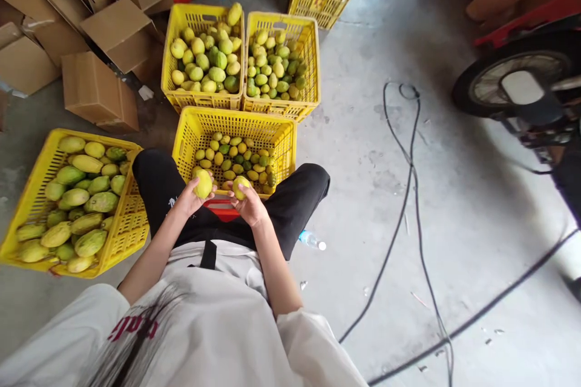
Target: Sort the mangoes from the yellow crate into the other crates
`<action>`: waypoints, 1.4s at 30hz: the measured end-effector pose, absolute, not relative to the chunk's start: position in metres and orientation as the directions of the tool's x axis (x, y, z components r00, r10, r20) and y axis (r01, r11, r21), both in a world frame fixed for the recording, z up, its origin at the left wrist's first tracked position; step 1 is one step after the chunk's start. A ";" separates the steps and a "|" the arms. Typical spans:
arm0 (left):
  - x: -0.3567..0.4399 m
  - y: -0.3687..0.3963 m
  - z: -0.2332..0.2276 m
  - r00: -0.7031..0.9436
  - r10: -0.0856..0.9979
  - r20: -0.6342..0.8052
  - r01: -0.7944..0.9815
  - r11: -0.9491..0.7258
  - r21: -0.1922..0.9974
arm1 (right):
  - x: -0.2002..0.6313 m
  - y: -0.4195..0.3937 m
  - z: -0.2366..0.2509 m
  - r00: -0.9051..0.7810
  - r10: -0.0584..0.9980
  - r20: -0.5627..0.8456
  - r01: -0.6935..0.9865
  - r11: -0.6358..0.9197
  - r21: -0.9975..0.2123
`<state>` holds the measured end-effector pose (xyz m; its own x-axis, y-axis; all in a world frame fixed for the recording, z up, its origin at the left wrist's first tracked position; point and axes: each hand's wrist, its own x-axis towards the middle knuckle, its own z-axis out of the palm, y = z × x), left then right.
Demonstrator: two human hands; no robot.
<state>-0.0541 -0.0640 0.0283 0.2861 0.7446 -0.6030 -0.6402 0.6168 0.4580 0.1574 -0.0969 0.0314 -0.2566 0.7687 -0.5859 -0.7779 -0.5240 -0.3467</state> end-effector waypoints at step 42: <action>-0.029 -0.027 0.032 0.182 0.589 -0.788 -0.709 0.634 0.310 | 0.182 -0.051 -0.007 -0.053 0.689 -0.723 -0.841 -0.421 -0.340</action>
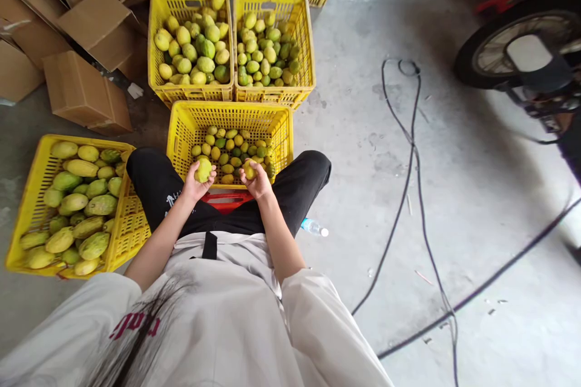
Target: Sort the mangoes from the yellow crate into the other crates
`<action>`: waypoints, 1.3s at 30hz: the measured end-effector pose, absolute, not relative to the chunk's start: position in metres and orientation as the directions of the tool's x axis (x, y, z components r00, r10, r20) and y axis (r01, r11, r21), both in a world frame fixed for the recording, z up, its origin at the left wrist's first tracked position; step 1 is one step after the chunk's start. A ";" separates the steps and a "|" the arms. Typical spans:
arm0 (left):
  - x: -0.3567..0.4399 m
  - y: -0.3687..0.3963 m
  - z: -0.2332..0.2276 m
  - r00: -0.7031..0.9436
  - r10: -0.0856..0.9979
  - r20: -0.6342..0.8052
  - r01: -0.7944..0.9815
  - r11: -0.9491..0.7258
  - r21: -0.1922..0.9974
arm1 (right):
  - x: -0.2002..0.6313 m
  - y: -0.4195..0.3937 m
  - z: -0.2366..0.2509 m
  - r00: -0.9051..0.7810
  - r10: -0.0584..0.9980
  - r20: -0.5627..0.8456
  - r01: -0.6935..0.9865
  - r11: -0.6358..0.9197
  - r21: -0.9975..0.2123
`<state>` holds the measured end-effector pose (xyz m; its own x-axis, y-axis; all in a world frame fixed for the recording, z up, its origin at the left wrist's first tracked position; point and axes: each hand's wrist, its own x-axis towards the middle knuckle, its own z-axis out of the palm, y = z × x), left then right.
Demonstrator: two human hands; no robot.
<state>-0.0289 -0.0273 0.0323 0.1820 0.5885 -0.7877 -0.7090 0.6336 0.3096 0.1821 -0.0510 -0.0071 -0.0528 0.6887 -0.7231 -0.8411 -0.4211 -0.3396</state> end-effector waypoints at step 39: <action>-0.033 -0.027 0.011 0.114 0.598 -0.793 -0.714 0.604 0.353 | 0.179 -0.048 -0.008 -0.063 0.697 -0.714 -0.822 -0.442 -0.359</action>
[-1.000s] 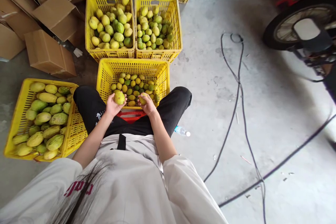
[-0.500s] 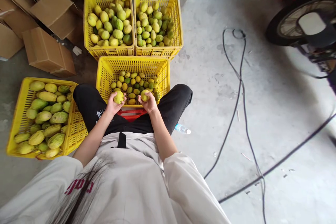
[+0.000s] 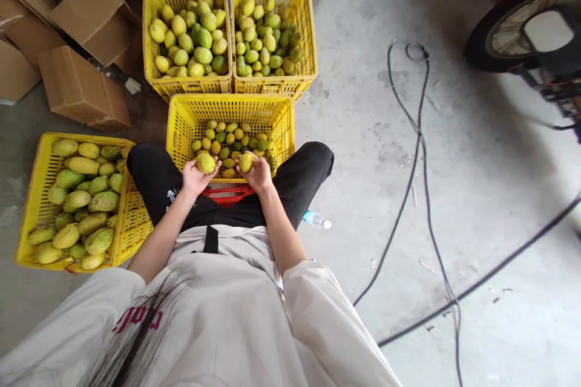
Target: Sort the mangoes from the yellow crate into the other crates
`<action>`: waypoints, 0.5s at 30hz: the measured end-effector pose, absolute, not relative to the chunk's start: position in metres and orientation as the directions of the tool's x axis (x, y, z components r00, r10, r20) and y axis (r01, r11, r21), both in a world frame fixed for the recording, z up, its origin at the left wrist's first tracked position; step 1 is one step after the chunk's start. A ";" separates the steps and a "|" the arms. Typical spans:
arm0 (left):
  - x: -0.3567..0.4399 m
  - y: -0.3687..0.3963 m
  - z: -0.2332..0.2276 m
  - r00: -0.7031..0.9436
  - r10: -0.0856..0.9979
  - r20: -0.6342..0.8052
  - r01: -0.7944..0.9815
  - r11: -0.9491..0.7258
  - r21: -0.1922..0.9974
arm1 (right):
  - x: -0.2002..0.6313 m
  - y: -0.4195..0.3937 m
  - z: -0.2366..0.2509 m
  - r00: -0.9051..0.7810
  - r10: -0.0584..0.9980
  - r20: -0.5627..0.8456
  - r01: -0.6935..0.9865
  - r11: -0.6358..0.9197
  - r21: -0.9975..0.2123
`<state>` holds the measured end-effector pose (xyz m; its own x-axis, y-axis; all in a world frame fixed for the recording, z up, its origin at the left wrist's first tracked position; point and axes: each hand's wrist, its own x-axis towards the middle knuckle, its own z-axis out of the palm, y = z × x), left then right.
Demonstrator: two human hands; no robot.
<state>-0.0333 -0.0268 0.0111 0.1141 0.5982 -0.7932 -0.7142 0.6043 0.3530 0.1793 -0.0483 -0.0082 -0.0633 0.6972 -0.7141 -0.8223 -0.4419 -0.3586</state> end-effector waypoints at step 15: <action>-0.024 -0.024 0.030 0.162 0.556 -0.815 -0.656 0.678 0.332 | 0.180 -0.054 -0.019 -0.200 0.792 -0.576 -0.702 -0.526 -0.480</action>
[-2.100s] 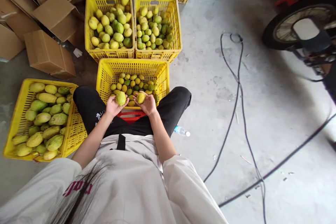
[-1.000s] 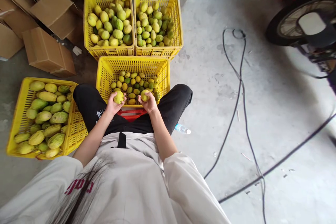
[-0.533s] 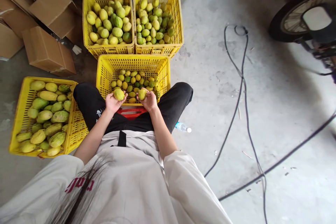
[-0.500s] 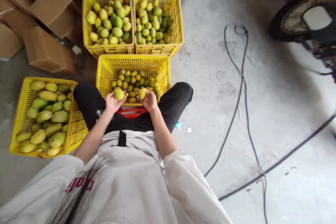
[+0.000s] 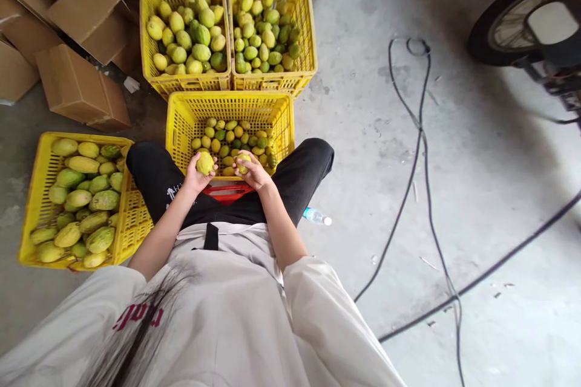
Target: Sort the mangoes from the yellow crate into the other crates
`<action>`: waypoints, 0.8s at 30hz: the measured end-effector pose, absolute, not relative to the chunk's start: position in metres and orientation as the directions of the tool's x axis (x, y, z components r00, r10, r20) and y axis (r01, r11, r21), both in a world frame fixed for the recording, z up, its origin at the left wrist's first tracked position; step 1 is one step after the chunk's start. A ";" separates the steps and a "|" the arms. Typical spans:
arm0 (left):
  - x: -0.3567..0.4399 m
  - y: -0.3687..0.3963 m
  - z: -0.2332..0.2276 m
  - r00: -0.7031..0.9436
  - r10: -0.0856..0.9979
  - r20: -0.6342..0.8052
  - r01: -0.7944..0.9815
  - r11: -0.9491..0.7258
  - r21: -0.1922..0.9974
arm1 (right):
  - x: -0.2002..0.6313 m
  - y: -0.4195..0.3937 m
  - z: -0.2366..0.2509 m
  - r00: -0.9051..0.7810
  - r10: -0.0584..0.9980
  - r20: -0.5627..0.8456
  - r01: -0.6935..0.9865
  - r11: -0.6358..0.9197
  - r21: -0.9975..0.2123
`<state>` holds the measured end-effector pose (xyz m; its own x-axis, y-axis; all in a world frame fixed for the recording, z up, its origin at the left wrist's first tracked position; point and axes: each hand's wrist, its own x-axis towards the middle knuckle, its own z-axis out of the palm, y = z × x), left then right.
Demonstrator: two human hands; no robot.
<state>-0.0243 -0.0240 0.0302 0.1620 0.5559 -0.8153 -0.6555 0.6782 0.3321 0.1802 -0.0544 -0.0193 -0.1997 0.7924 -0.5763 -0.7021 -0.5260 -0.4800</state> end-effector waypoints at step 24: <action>-0.024 -0.027 0.032 0.189 0.523 -0.831 -0.631 0.713 0.305 | 0.178 -0.050 -0.014 -0.156 0.709 -0.688 -0.775 -0.520 -0.360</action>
<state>-0.0237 -0.0272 0.0318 0.1894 0.5234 -0.8308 -0.6313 0.7129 0.3053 0.1781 -0.0504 -0.0142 -0.1562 0.7087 -0.6880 -0.7745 -0.5201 -0.3600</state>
